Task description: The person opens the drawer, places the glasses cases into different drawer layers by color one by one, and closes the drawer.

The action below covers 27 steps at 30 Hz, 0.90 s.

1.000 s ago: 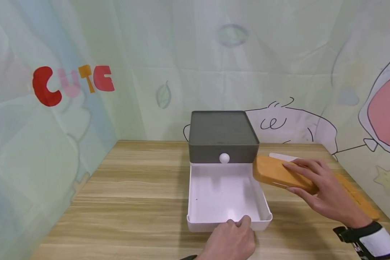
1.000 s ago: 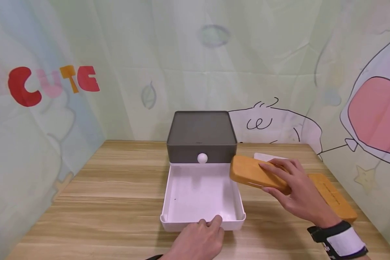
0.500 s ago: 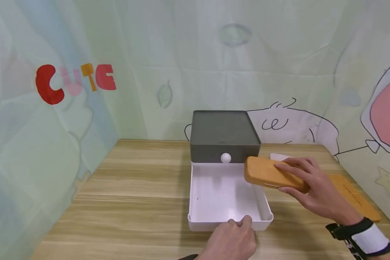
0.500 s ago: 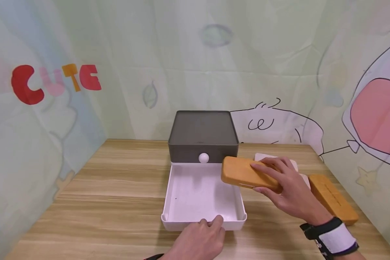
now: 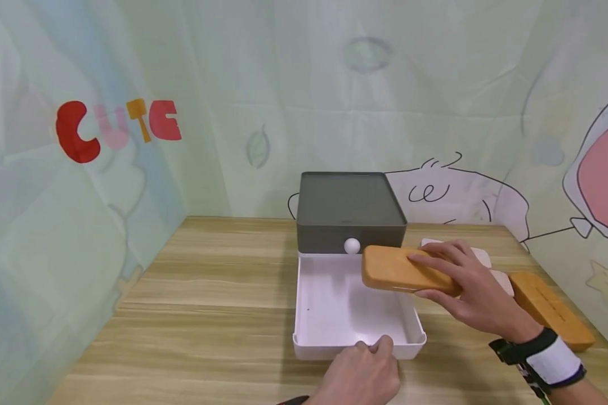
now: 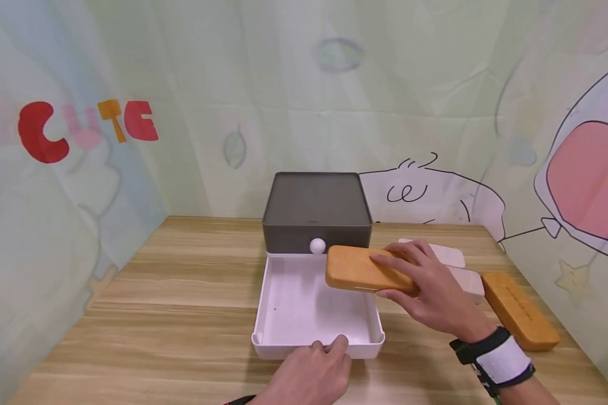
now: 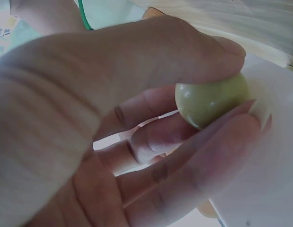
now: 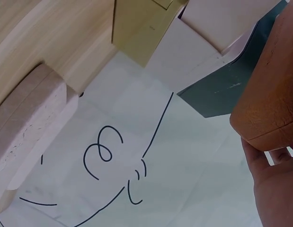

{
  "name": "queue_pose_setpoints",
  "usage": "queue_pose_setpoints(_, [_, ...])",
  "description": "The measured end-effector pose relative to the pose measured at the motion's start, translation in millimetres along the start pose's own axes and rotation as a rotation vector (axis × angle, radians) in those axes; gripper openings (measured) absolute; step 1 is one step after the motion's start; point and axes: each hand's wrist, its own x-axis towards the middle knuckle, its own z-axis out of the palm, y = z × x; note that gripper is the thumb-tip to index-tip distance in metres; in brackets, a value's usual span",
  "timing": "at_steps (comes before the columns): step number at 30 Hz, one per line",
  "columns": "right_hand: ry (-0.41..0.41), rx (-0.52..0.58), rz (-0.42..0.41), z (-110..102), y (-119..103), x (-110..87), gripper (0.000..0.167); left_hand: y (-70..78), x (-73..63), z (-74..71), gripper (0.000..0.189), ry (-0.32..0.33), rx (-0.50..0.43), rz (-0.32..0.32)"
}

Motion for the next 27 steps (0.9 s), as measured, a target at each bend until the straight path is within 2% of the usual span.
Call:
queue_pose_setpoints(9, [-0.043, 0.039, -0.033, 6.2, -9.9, 10.7, 0.072, -1.8, -1.1, -0.7, 0.010, 0.027, 0.013, 0.020])
queue_pose_setpoints(16, [-0.046, 0.071, -0.073, 7.5, -15.9, 19.1, 0.069, -1.0, -0.3, 2.9, 0.009, 0.102, 0.043, 0.001])
queue_pose_setpoints(19, [-0.051, 0.092, -0.095, 9.2, -18.6, 23.7, 0.068, -2.0, -0.1, 2.8, 0.008, 0.112, 0.050, -0.006])
queue_pose_setpoints(27, [-0.046, 0.123, -0.136, 21.3, -27.4, 30.4, 0.064, -1.4, 0.2, 0.7, 0.007, 0.021, 0.007, 0.019])
